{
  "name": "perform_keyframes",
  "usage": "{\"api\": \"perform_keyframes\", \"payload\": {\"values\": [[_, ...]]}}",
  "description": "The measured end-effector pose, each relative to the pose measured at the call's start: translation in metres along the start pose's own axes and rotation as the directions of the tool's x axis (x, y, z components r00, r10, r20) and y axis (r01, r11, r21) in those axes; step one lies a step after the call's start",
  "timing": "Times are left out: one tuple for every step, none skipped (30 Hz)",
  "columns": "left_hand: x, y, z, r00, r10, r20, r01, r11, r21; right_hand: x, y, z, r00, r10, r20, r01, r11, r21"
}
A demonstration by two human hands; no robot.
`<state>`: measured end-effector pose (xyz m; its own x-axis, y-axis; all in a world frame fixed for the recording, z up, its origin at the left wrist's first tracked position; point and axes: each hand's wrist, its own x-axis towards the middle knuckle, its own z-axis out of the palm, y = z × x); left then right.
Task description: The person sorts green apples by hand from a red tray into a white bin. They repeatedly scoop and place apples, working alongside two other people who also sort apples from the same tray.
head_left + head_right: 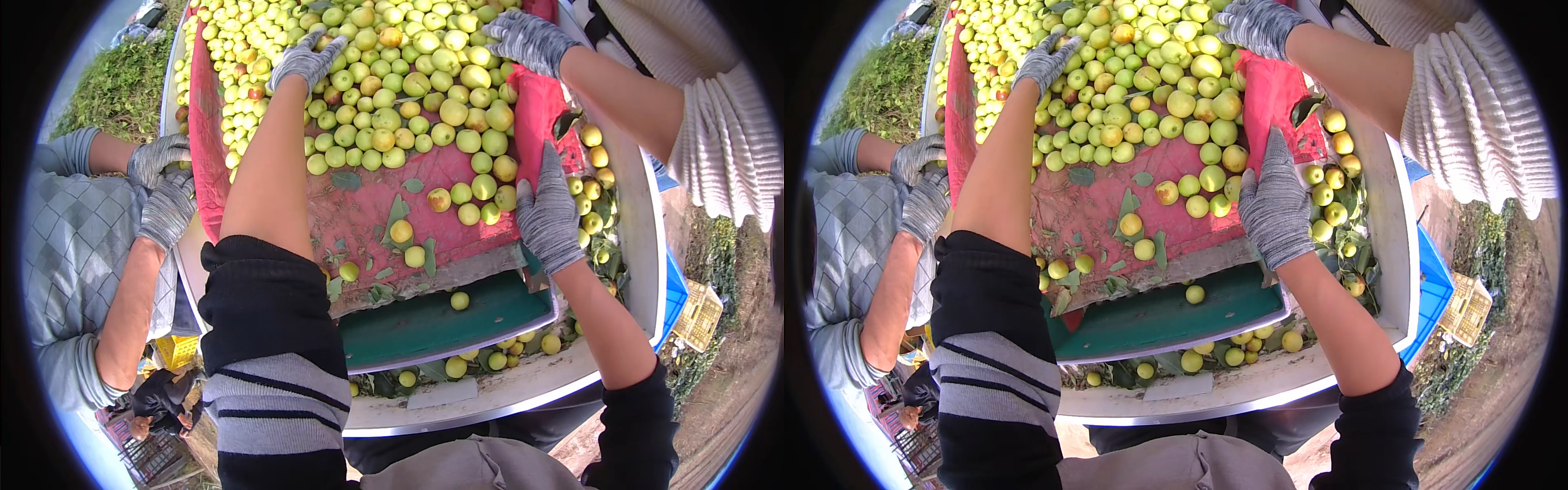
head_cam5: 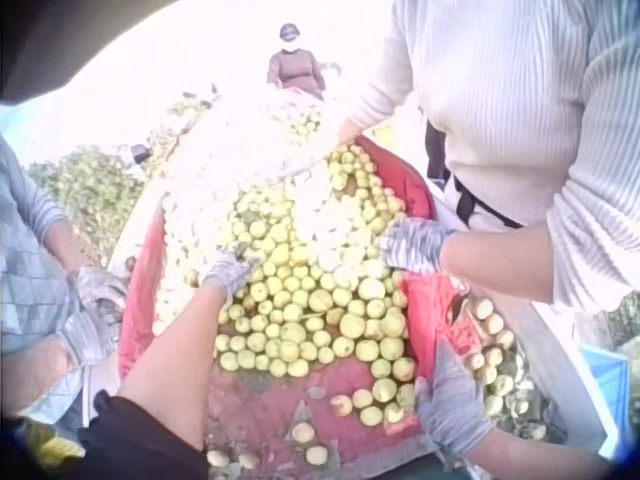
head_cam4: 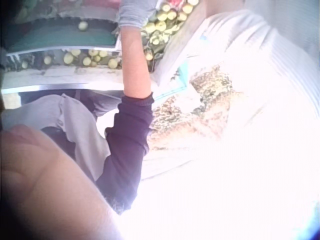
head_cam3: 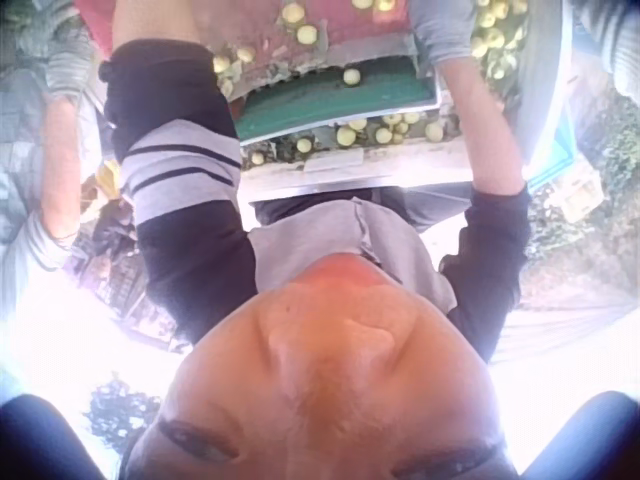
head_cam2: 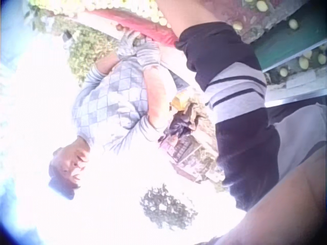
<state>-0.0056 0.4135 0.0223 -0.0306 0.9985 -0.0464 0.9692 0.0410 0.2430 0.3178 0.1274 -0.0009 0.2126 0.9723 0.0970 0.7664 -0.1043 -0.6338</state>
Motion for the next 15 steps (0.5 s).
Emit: {"api": "perform_keyframes", "payload": {"values": [[0.001, 0.008, 0.001, 0.999, 0.018, 0.036, -0.021, 0.997, 0.076, 0.000, 0.000, 0.000, 1.000, -0.016, -0.007, 0.016, 1.000, 0.010], [-0.002, 0.016, 0.005, 0.997, 0.068, -0.047, -0.059, 0.983, 0.176, 0.001, 0.000, 0.000, 0.999, -0.044, -0.021, 0.045, 0.999, 0.014], [-0.007, 0.019, 0.006, 0.993, 0.111, -0.049, -0.104, 0.985, 0.138, 0.001, 0.001, 0.000, 0.999, -0.039, -0.022, 0.039, 0.999, 0.018], [-0.015, 0.021, 0.009, 0.984, 0.166, -0.071, -0.159, 0.983, 0.094, 0.001, 0.001, 0.000, 1.000, -0.029, -0.010, 0.030, 0.999, 0.020], [-0.025, 0.022, 0.011, 0.977, 0.212, -0.020, -0.210, 0.975, 0.073, 0.001, 0.001, 0.000, 1.000, -0.024, -0.005, 0.024, 1.000, 0.016], [-0.036, 0.023, 0.013, 0.969, 0.245, 0.019, -0.246, 0.967, 0.061, 0.001, 0.000, 0.000, 1.000, -0.014, 0.003, 0.014, 1.000, 0.007], [-0.053, 0.025, 0.018, 0.939, 0.344, 0.004, -0.344, 0.937, 0.069, 0.000, 0.000, -0.001, 0.999, -0.037, -0.011, 0.037, 0.999, 0.004], [-0.073, 0.027, 0.022, 0.881, 0.472, -0.029, -0.468, 0.880, 0.084, 0.000, -0.001, -0.001, 1.000, -0.007, 0.006, 0.007, 1.000, -0.007], [-0.092, 0.032, 0.022, 0.873, 0.486, -0.029, -0.480, 0.869, 0.117, -0.001, -0.001, -0.001, 1.000, -0.011, 0.001, 0.011, 1.000, -0.012], [-0.115, 0.037, 0.023, 0.862, 0.507, -0.015, -0.499, 0.853, 0.150, -0.001, -0.002, -0.002, 1.000, -0.014, -0.006, 0.014, 1.000, -0.017], [-0.137, 0.040, 0.021, 0.843, 0.537, 0.014, -0.532, 0.831, 0.164, -0.001, -0.003, -0.002, 1.000, -0.016, -0.010, 0.016, 1.000, -0.002], [-0.161, 0.044, 0.019, 0.827, 0.561, 0.031, -0.557, 0.811, 0.180, -0.002, -0.003, -0.002, 1.000, -0.016, -0.007, 0.016, 1.000, -0.026], [-0.185, 0.048, 0.020, 0.821, 0.567, 0.067, -0.570, 0.808, 0.148, -0.002, -0.004, -0.002, 1.000, -0.014, -0.002, 0.014, 0.999, -0.048], [-0.201, 0.049, 0.018, 0.819, 0.568, 0.080, -0.574, 0.811, 0.116, -0.002, -0.004, -0.001, 1.000, -0.018, -0.009, 0.018, 0.998, -0.065], [-0.212, 0.050, 0.014, 0.803, 0.586, 0.111, -0.591, 0.807, 0.009, -0.002, -0.004, -0.001, 1.000, -0.020, -0.010, 0.019, 0.999, -0.051]]}}
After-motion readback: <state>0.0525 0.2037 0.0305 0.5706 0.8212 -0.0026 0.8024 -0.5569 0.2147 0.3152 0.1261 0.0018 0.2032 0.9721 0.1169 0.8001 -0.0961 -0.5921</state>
